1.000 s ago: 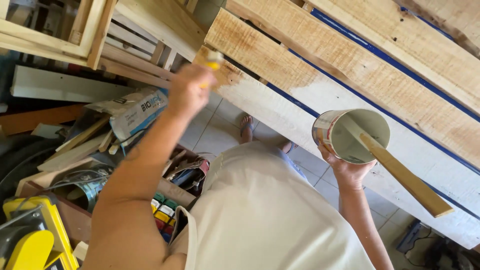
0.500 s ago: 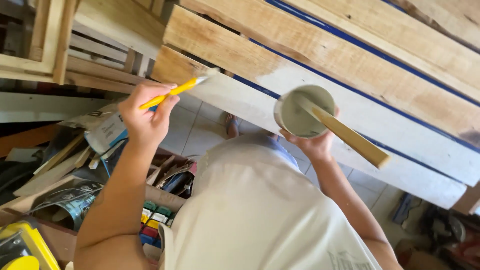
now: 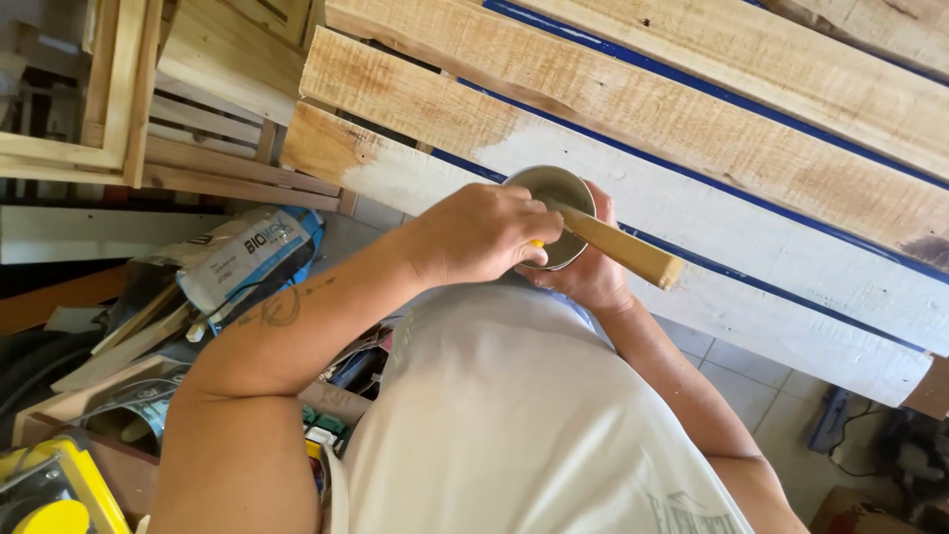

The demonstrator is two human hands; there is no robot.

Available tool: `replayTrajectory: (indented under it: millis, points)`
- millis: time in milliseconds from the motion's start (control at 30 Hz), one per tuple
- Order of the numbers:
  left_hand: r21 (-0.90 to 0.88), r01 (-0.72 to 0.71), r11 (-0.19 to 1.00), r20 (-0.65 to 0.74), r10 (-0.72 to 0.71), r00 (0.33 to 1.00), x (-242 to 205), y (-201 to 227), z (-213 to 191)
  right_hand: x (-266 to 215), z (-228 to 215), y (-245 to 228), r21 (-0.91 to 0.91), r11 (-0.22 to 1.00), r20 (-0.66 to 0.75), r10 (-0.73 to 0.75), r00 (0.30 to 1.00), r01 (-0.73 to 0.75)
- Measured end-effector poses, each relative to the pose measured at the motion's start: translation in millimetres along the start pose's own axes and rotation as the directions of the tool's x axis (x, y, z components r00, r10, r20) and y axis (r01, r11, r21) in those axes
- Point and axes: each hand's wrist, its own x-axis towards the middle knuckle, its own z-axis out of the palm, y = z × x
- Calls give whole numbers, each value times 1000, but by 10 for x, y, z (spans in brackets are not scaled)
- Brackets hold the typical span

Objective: The person is using a paintbrush to apply white paint to wooden boards in a workshop.

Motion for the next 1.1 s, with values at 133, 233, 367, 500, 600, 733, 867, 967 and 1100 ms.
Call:
replayTrajectory:
  millis: [133,233,367,500,600,733,867,967,1100]
  points:
    - [-154,77,985,37,-72,997,10,30,151,-85,-77,116,-23,999,-30,42,999,-43]
    - [-293,175,940,-154,-227,962,5,-96,199,-56,-77,90,-78,996,-59,33,998,-37]
    - [-586,239,774,-401,-533,745,-126,-328,149,-56,-123,120,-134,991,-102,3,995,-17]
    - [-855,176,487,-342,-786,515,-281,-374,-9,25,-74,55,-205,979,-146,-14,989,-16]
    - [-940,100,326,-257,-871,418,-457,-510,18,33,-54,134,-217,976,-176,-44,983,5]
    - [-980,-31,196,-195,-922,335,-623,-680,3,49,-59,266,-224,974,-189,-85,978,41]
    - [-945,-34,325,-325,-925,197,-809,-1015,22,84,-57,147,-184,979,-229,-133,964,92]
    - [-859,82,506,-495,-860,119,-929,-1414,234,41,-142,42,-187,978,-228,-133,965,90]
    - [-578,361,732,-737,-658,153,-1190,-1867,390,4,-208,22,-203,975,-210,-135,968,91]
